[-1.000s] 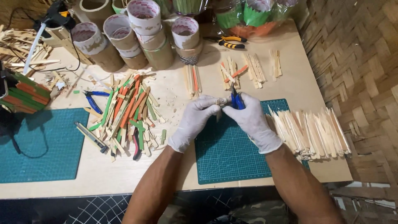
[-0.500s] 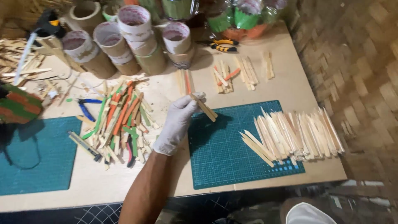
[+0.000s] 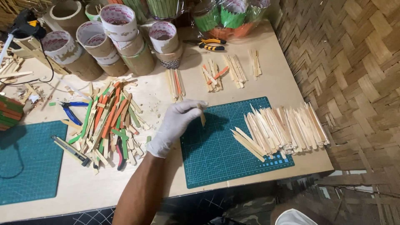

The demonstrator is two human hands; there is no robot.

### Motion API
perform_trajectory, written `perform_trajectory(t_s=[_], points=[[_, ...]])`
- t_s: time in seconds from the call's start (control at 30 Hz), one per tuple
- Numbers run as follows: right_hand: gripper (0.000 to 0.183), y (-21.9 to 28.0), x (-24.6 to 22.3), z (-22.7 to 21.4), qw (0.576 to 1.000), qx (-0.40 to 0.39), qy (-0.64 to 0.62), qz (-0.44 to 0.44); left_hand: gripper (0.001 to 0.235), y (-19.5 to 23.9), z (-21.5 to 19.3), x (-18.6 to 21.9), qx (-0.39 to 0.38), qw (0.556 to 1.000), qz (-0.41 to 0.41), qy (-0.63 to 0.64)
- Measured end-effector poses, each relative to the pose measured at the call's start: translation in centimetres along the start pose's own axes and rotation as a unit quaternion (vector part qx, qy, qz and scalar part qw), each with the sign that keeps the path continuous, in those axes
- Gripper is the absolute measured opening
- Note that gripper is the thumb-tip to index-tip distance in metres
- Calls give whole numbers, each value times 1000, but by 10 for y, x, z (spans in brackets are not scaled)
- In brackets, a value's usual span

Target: Trimming and shaping the ends of popsicle sticks using a pair of small cutters.

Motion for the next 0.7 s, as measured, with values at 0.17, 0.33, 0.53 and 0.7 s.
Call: perform_trajectory(t_s=[0.17, 0.33, 0.53, 0.7], points=[[28, 42, -71, 15, 1000, -21, 0, -15, 22, 0, 7, -10, -32, 993, -39, -107], [29, 63, -143, 56, 998, -54, -9, -35, 23, 2, 0, 0, -23, 989, -49, -138], [31, 47, -107, 93, 995, -83, -14, -55, 22, 2, 1, -2, -16, 990, -57, -130], [33, 29, -65, 127, 989, -120, -29, -85, 26, 4, -3, 18, 18, 999, -27, 12]])
Point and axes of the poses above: each hand's wrist, its own y-axis away from the middle knuckle, its own z-axis out of the palm, x = y × z, the point moved 6 cm from there along -y, towards the middle knuckle, and after that the axes turned 5 degrees about -x, right-handed, at the moved point
